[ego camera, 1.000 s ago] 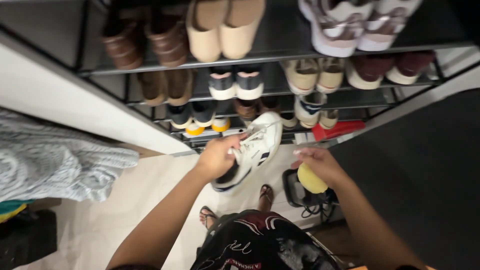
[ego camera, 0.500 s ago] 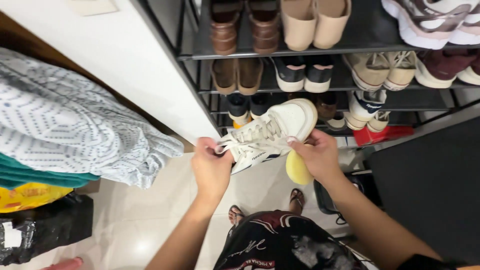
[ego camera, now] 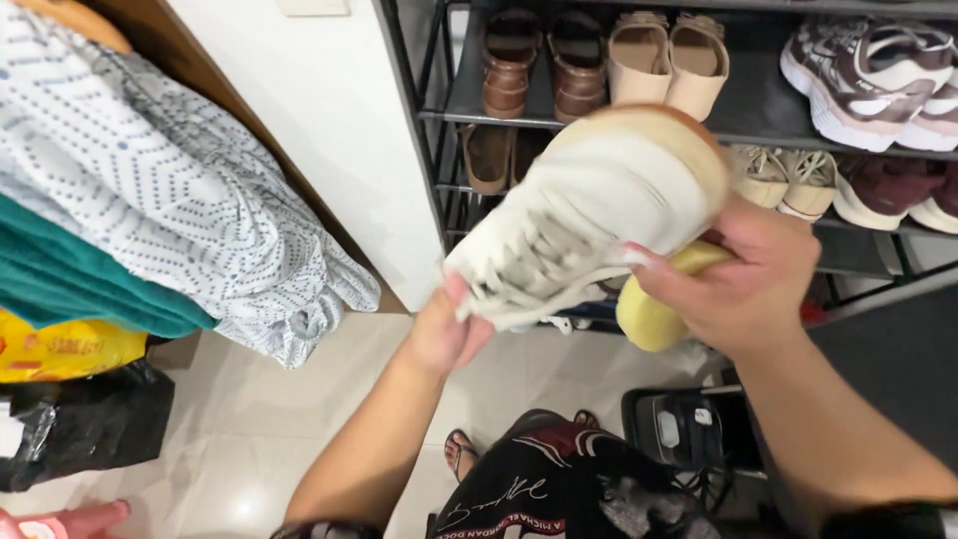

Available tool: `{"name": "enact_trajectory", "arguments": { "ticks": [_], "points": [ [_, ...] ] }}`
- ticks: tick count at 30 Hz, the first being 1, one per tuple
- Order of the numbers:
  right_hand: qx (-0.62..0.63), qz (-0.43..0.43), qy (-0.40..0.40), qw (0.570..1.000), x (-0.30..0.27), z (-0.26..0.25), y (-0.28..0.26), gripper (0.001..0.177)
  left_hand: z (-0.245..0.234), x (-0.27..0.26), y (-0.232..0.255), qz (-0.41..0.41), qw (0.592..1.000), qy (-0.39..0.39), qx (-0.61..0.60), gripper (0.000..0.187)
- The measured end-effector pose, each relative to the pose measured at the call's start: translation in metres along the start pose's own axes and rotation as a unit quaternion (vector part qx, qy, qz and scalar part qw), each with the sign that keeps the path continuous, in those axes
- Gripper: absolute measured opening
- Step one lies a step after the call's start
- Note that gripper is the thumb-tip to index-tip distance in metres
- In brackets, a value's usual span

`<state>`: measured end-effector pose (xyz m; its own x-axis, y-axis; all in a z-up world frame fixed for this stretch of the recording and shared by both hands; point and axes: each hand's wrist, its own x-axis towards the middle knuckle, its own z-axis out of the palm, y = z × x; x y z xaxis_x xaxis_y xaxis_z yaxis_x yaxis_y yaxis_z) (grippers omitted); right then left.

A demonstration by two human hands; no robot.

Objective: Cleaning a white shoe using a sponge and cleaning paste.

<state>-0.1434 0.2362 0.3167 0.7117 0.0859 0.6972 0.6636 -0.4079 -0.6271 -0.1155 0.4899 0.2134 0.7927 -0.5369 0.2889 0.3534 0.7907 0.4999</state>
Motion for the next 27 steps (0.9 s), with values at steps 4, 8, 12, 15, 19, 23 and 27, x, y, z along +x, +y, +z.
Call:
{"name": "enact_trajectory", "arguments": {
  "ticks": [4,8,12,15,19,23,27],
  "points": [
    [-0.096,-0.008,-0.03,0.995,0.01,-0.011,0.007,0.039,0.022,0.011,0.001,0.02,0.997,0.065,0.046,0.066],
    [0.098,0.128,-0.027,0.987,-0.011,-0.035,0.057,0.038,0.049,0.015,0.02,0.067,0.998,-0.009,0.02,0.077],
    [0.28,0.279,0.017,0.918,-0.028,-0.052,0.098,0.044,0.062,0.02,0.032,0.07,0.987,-0.005,-0.145,0.064],
    [0.411,0.311,0.065,0.854,-0.028,-0.057,0.098,0.035,0.078,0.028,0.026,0.039,0.984,0.156,0.08,0.063],
    [0.402,0.162,0.112,0.894,0.001,-0.045,0.033,0.022,0.062,0.031,0.015,0.007,0.994,0.107,0.003,0.06],
    [-0.076,-0.174,0.155,0.969,0.04,-0.025,-0.018,0.02,0.097,0.042,0.016,0.019,0.997,0.032,-0.061,0.066],
    [-0.179,-0.376,0.095,0.904,0.06,-0.013,-0.022,0.022,0.115,0.048,0.012,-0.009,0.994,0.109,0.003,0.055]
  ]
}}
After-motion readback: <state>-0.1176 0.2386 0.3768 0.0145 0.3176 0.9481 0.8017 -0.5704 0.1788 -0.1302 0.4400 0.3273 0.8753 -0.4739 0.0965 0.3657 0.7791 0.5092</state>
